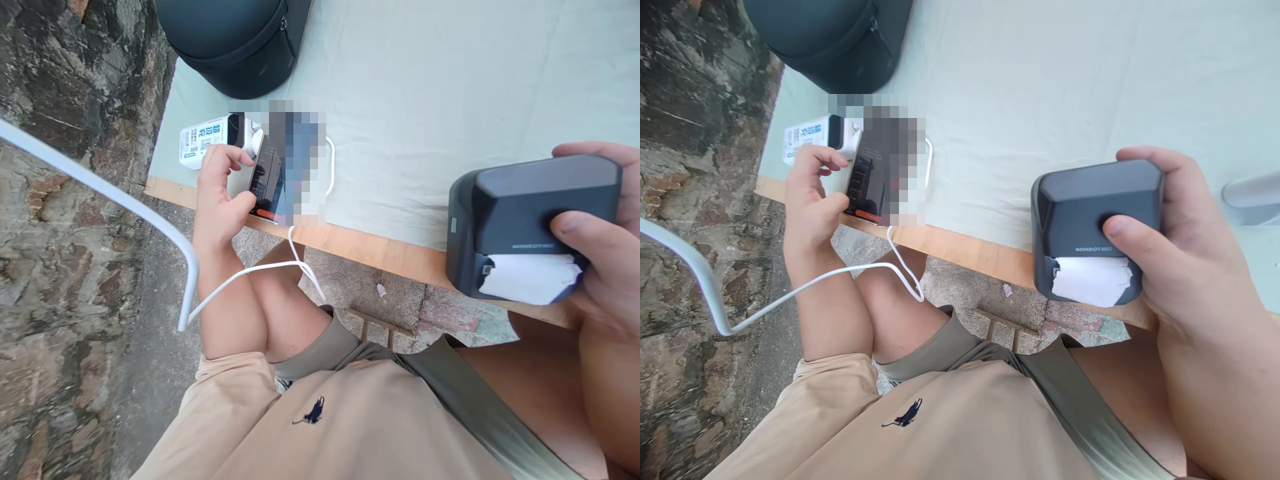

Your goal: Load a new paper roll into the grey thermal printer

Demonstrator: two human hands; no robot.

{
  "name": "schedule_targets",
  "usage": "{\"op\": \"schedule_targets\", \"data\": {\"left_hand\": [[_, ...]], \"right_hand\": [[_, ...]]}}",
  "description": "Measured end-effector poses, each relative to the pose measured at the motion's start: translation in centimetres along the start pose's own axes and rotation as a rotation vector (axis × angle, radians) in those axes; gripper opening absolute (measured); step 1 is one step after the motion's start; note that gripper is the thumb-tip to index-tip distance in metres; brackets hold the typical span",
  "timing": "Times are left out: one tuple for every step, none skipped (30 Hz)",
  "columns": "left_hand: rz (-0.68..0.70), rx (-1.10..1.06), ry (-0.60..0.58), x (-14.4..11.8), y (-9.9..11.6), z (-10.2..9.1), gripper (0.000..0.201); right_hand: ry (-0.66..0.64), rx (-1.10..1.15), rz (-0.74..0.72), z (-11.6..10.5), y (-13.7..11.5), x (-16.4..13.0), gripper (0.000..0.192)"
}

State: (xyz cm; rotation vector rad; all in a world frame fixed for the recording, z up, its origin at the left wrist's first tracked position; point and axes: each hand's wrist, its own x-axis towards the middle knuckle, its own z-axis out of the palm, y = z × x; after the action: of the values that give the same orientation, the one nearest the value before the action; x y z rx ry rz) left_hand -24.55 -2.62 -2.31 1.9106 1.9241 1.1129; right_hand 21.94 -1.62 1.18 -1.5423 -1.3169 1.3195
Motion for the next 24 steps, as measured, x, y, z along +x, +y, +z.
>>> {"op": "schedule_targets", "data": {"left_hand": [[-0.008, 0.0, 0.0, 0.0, 0.2, 0.0, 0.055], [-0.016, 0.001, 0.0, -0.1, 0.4, -0.1, 0.054], [-0.023, 0.005, -0.001, -0.1, 0.5, 0.0, 0.054], [-0.027, 0.012, -0.007, -0.1, 0.6, 0.0, 0.054], [-0.026, 0.023, -0.015, -0.1, 0.6, 0.1, 0.053], [-0.022, 0.036, -0.026, 0.0, 0.6, 0.2, 0.05], [-0.013, 0.047, -0.023, 0.0, 0.6, 0.3, 0.046], [0.003, 0.049, 0.009, 0.1, 0.7, 0.5, 0.041], [0.02, 0.041, 0.063, 0.2, 0.8, 0.6, 0.036], [0.038, 0.025, 0.134, 0.3, 0.9, 0.8, 0.032], [0.052, 0.001, 0.208, 0.4, 1.1, 0.9, 0.031], [0.06, -0.025, 0.27, 0.4, 1.2, 0.9, 0.033], [0.063, -0.049, 0.308, 0.5, 1.4, 0.9, 0.037], [0.06, -0.069, 0.31, 0.4, 1.5, 0.9, 0.041], [0.057, -0.087, 0.289, 0.4, 1.6, 1.0, 0.045], [0.05, -0.103, 0.262, 0.3, 1.7, 1.0, 0.048], [0.034, -0.107, 0.231, 0.3, 1.7, 1.0, 0.05], [0.011, -0.102, 0.206, 0.2, 1.7, 1.0, 0.053], [-0.019, -0.093, 0.183, 0.2, 1.6, 1.1, 0.054], [-0.048, -0.078, 0.163, 0.1, 1.5, 1.1, 0.055], [-0.064, -0.062, 0.148, 0.1, 1.4, 1.1, 0.055], [-0.063, -0.055, 0.135, 0.1, 1.3, 1.1, 0.058], [-0.049, -0.058, 0.13, 0.1, 1.2, 1.0, 0.064], [-0.031, -0.065, 0.134, 0.1, 1.2, 1.0, 0.07]], "right_hand": [[0.001, 0.001, -0.001, 0.0, 0.0, 0.0, 0.084], [-0.002, 0.001, 0.0, 0.0, 0.0, -0.1, 0.084], [-0.006, -0.001, -0.001, -0.1, 0.0, -0.1, 0.084], [-0.005, -0.004, -0.007, -0.1, 0.0, -0.1, 0.085], [-0.001, -0.01, -0.019, -0.2, 0.1, -0.1, 0.086], [0.004, -0.016, -0.039, -0.2, 0.1, -0.1, 0.086], [0.012, -0.023, -0.063, -0.3, 0.2, -0.1, 0.086], [0.017, -0.029, -0.082, -0.3, 0.2, 0.0, 0.086], [0.019, -0.036, -0.092, -0.3, 0.2, 0.0, 0.086], [0.017, -0.04, -0.091, -0.3, 0.2, 0.0, 0.086], [0.013, -0.041, -0.081, -0.3, 0.2, 0.0, 0.087], [0.007, -0.038, -0.062, -0.3, 0.1, 0.0, 0.087], [-0.001, -0.035, -0.044, -0.2, 0.0, 0.0, 0.088], [-0.009, -0.029, -0.034, -0.2, 0.0, 0.0, 0.087], [-0.015, -0.021, -0.03, -0.2, 0.0, 0.0, 0.087], [-0.021, -0.015, -0.029, -0.2, -0.1, 0.0, 0.086], [-0.024, -0.014, -0.032, -0.2, -0.1, 0.0, 0.085], [-0.023, -0.014, -0.036, -0.2, -0.1, 0.0, 0.085], [-0.022, -0.016, -0.04, -0.2, -0.1, 0.0, 0.084], [-0.021, -0.017, -0.039, -0.2, -0.1, 0.0, 0.084], [-0.018, -0.017, -0.038, -0.2, 0.0, 0.0, 0.083], [-0.015, -0.015, -0.037, -0.2, 0.0, 0.0, 0.083], [-0.011, -0.012, -0.036, -0.2, 0.0, 0.1, 0.083], [-0.008, -0.011, -0.037, -0.2, 0.0, 0.1, 0.083]]}}
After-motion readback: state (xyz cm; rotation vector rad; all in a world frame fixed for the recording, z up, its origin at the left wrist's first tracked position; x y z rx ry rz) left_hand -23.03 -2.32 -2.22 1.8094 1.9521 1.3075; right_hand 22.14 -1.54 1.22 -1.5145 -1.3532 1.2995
